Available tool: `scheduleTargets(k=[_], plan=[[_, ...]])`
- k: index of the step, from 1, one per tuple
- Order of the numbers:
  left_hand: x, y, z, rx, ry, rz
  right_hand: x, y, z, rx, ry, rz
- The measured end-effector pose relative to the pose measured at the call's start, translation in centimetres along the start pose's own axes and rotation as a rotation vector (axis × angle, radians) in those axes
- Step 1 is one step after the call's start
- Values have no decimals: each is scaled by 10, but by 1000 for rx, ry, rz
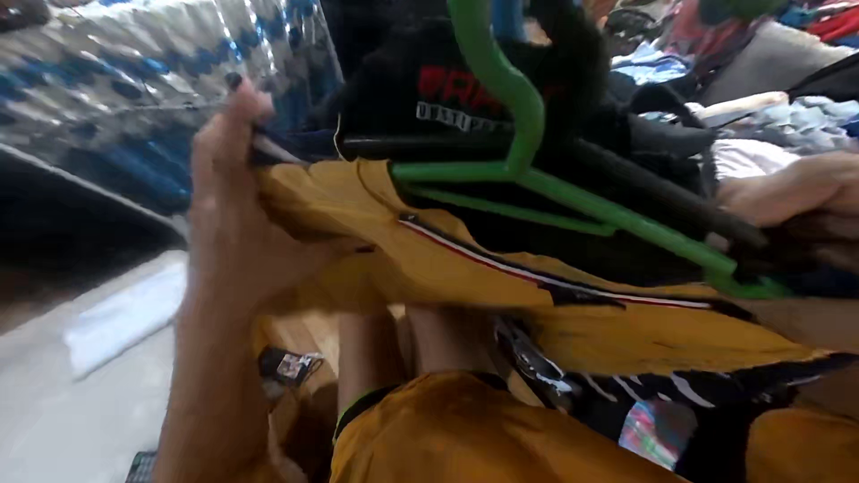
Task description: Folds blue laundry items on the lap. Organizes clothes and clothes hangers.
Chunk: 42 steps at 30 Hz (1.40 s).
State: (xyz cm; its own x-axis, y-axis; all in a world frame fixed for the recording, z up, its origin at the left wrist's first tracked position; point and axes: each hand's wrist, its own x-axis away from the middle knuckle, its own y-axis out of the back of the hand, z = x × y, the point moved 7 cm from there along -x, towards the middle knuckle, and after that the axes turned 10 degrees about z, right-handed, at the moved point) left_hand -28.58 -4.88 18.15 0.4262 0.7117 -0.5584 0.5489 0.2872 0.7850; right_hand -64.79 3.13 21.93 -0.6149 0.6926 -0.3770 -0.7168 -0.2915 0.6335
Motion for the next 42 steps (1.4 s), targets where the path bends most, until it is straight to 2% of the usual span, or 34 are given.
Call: scheduleTargets(k=[3,4,6,7,9,10,11,15,18,20,25,28,30,35,42], plan=[[50,7,2,-30,84,117,-15,-48,-48,-272,62,194],[74,-6,9,-28,118,170,-13,-74,-80,-377,10,266],[138,-52,33,-24,289,309,6,-141,-159,-483,-215,382],[179,-83,50,-15,430,432,19,-183,-196,-415,-347,460],[267,-146,83,76,752,720,40,-263,-246,-115,-515,665],[303,-165,93,123,852,797,43,-291,-256,6,-539,723],[322,-169,96,133,884,795,40,-305,-257,54,-533,718],[304,-121,78,89,689,457,-15,-290,-210,151,-343,434],[305,-119,80,35,636,365,-64,-308,-167,272,-167,380],[312,-127,80,28,685,401,-90,-335,-149,266,-30,433],[317,-124,79,-10,717,271,-121,-412,-129,423,321,703],[323,-116,79,-40,704,218,-127,-429,-119,416,438,749],[329,-106,74,-45,708,176,-128,-427,-104,477,494,741],[319,-60,59,-109,659,-34,-123,-396,-58,591,687,562],[303,-29,37,-177,263,80,-99,-350,-35,690,827,452]])
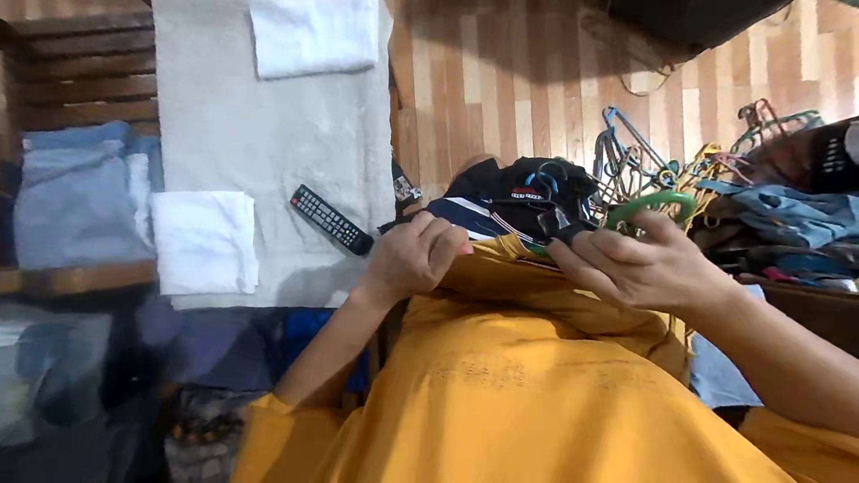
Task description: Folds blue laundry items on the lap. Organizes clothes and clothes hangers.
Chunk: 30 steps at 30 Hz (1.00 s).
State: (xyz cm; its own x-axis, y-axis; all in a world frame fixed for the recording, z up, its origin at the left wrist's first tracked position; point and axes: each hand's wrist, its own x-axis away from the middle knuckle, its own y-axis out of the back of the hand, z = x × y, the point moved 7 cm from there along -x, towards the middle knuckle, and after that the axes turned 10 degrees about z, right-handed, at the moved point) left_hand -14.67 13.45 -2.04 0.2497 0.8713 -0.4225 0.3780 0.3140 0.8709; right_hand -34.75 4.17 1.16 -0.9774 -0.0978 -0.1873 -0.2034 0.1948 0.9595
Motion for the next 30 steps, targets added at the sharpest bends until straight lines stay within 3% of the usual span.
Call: scheduleTargets(k=[3,5,7,10,12,14,16,19,22,25,28,30], plan=[[-19,26,-9,41,-95,69,16,20,-3,104,85,-70],[-24,27,-2,124,-86,122,34,25,-12,110,39,-114],[-24,13,13,158,-6,226,57,18,-32,-83,-195,-150],[-16,-32,35,143,99,510,98,-26,-52,-540,-696,173],[-17,-59,36,195,156,608,125,-63,-40,-792,-802,356],[-26,-80,30,290,271,706,139,-71,-28,-875,-873,284],[-38,-98,23,350,357,793,147,-60,-27,-937,-980,38],[-55,-109,14,399,319,800,151,-44,-30,-1018,-986,-316],[-71,-107,0,613,337,686,146,-35,-28,-953,-924,-500],[-70,-109,-6,728,421,703,146,-20,-32,-812,-875,-398],[-71,-101,-8,597,364,701,145,-11,-26,-560,-758,-152],[-71,-95,-5,528,319,629,152,-10,-20,-452,-710,-87]])
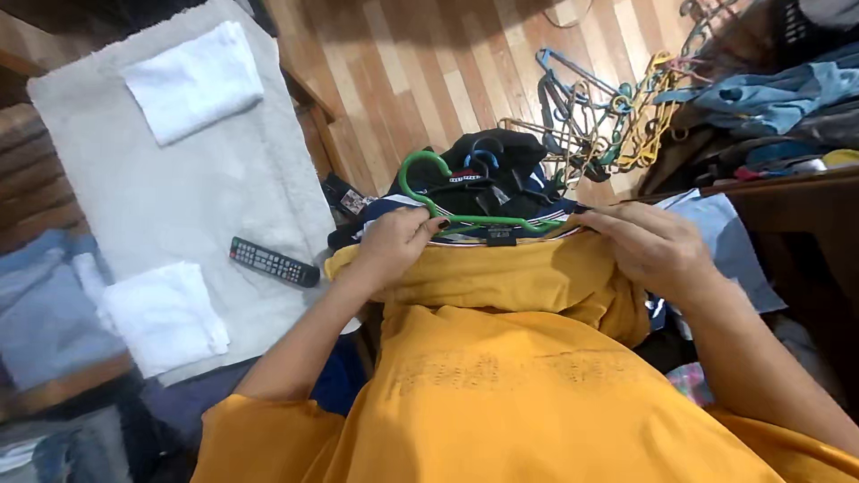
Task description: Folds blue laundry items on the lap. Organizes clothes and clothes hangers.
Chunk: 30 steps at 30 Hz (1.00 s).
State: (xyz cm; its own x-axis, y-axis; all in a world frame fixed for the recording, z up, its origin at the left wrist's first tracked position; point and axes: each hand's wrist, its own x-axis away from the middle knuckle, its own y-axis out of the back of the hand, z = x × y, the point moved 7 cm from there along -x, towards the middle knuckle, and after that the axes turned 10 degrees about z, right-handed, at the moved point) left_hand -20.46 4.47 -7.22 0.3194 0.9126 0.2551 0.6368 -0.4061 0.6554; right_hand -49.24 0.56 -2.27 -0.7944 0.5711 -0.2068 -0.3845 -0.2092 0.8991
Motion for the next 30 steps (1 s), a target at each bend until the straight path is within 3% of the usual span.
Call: scheduleTargets(k=[3,8,10,12,15,19,22,24,26,28,30], plan=[[13,15,15,76,76,-113,23,12,-19,49,-94,-13],[32,25,26,236,109,-328,51,-23,-23,-348,-142,189],[28,21,11,99,-16,-289,37,-6,-11,-320,-112,12],[21,9,-13,-21,-181,-191,10,19,9,-89,-97,-93],[15,-1,-45,-41,-387,-66,-28,11,32,139,5,13],[21,16,-39,-208,-521,-66,-34,-3,15,65,109,186],[26,20,-3,-261,-430,-109,-10,36,-31,-5,-169,311],[27,21,15,-220,-298,-127,27,53,-99,-82,-381,278],[23,23,31,-181,-87,-141,64,48,-165,-194,-672,191],[11,24,44,-187,97,-135,74,33,-192,-293,-981,105],[-8,17,61,-219,226,-33,79,12,-218,-322,-1152,33]])
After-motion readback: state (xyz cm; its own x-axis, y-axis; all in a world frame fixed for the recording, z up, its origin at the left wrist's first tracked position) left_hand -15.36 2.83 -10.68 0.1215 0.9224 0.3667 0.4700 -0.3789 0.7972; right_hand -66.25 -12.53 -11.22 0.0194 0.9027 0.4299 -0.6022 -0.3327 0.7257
